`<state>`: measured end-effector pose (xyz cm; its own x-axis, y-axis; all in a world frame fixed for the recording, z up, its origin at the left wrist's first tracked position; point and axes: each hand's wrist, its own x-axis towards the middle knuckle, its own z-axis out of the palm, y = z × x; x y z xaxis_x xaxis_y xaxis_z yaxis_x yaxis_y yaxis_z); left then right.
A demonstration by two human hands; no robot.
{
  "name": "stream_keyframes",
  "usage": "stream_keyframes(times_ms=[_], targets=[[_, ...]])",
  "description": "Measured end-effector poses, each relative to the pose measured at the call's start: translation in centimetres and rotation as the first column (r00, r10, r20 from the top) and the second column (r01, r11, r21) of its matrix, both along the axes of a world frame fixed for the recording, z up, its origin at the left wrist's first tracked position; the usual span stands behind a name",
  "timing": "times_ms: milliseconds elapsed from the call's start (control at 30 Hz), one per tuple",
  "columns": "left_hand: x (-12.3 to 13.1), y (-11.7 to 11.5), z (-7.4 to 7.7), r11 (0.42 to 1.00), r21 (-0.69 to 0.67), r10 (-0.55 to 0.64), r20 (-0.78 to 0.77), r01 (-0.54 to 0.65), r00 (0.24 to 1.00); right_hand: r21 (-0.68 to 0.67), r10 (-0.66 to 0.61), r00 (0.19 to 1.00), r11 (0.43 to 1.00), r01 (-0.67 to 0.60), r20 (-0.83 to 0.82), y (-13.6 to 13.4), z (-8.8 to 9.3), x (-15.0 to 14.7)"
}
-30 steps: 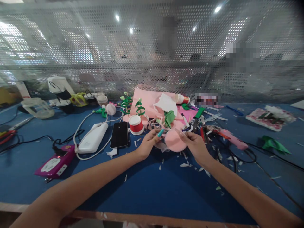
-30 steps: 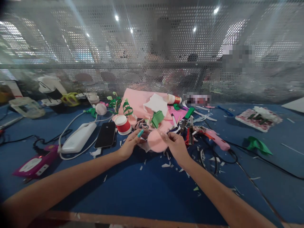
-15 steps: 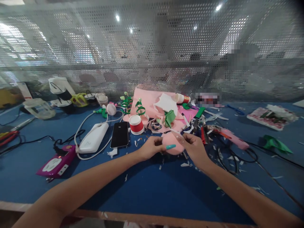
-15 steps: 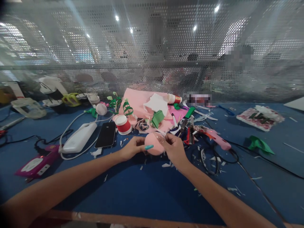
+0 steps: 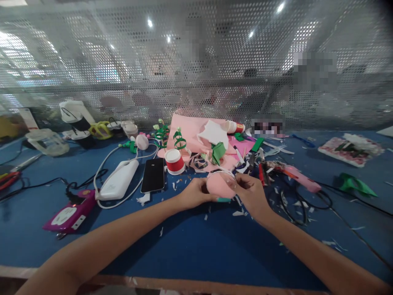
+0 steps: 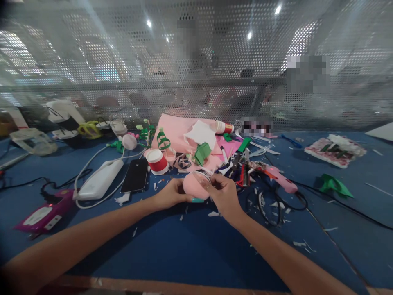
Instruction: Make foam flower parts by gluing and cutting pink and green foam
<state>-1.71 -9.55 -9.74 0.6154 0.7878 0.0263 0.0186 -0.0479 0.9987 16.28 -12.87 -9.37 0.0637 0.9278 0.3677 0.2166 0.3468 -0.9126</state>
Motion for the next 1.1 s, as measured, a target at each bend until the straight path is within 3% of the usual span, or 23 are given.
stream_keyframes(times_ms=[167, 333, 567, 800, 1100], targets=[[-0.3, 0.5, -1.2, 0.994, 0.102, 0.060, -0.120, -0.048, 0.991, 0.079, 0.000, 0.989, 0.997, -0.011, 0.147, -0.4, 0.4, -0.2], [-0.3, 0.3, -0.8, 0.994, 0.105, 0.041, -0.094, -0.031, 0.995, 0.230, -0.021, 0.957, 0.972, -0.048, 0.289, -0.7, 0.8, 0.0], [-0.2, 0.2, -0.1, 0.997, 0.046, 0.059, 0.093, -0.064, 0.994, 0.273, -0.083, 0.960, 0.962, 0.007, 0.266, -0.6, 1.0, 0.2], [-0.3, 0.2, 0.0, 0.995, 0.081, 0.053, 0.065, -0.058, 0.996, 0.394, -0.103, 0.933, 0.918, -0.045, 0.346, -0.8, 1.2, 0.1], [-0.3, 0.4, -0.3, 0.988, 0.144, 0.049, 0.065, -0.058, 0.997, 0.415, -0.083, 0.926, 0.906, -0.085, 0.369, -0.7, 1.1, 0.4]])
